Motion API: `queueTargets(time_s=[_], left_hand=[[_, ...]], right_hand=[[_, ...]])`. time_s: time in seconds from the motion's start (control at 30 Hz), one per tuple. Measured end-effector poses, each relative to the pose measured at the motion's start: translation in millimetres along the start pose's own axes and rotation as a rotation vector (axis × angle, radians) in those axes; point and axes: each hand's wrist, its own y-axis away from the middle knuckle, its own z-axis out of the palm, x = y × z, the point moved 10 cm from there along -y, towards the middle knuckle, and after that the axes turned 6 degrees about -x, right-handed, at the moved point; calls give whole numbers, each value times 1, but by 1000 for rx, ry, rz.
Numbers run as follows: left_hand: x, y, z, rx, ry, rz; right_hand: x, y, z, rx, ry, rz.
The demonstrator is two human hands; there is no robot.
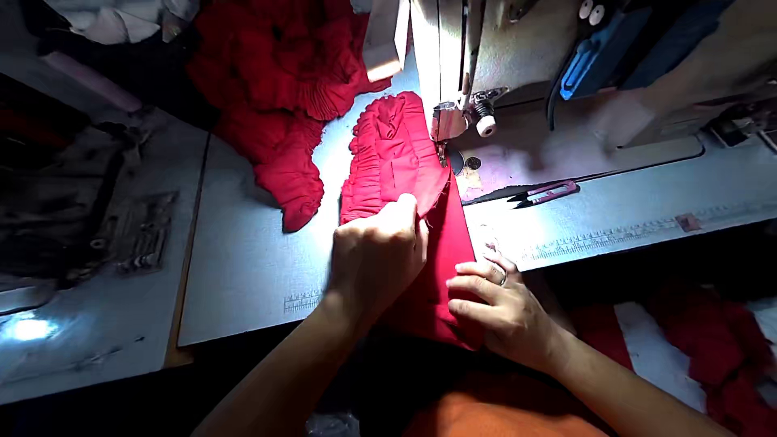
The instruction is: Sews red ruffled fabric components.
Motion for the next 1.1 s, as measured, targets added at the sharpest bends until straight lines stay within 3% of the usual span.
queueTargets(time_s=[0.13, 0.27, 0.53, 0.93, 1.1], left_hand=[[18, 18, -34, -42, -97, -17], [30, 35, -40, 21, 8, 10], [60, 59, 36, -96, 210, 82], [68, 61, 50, -58, 282, 64], [71, 62, 50, -55, 273, 37]], right_hand=[[-23, 24, 5, 5, -74, 6], [-39, 39, 16, -6, -113, -30], [-50, 50, 30, -34, -97, -55], [-48, 54, 34, -42, -90, -66], [-62, 54, 36, -97, -149, -162]])
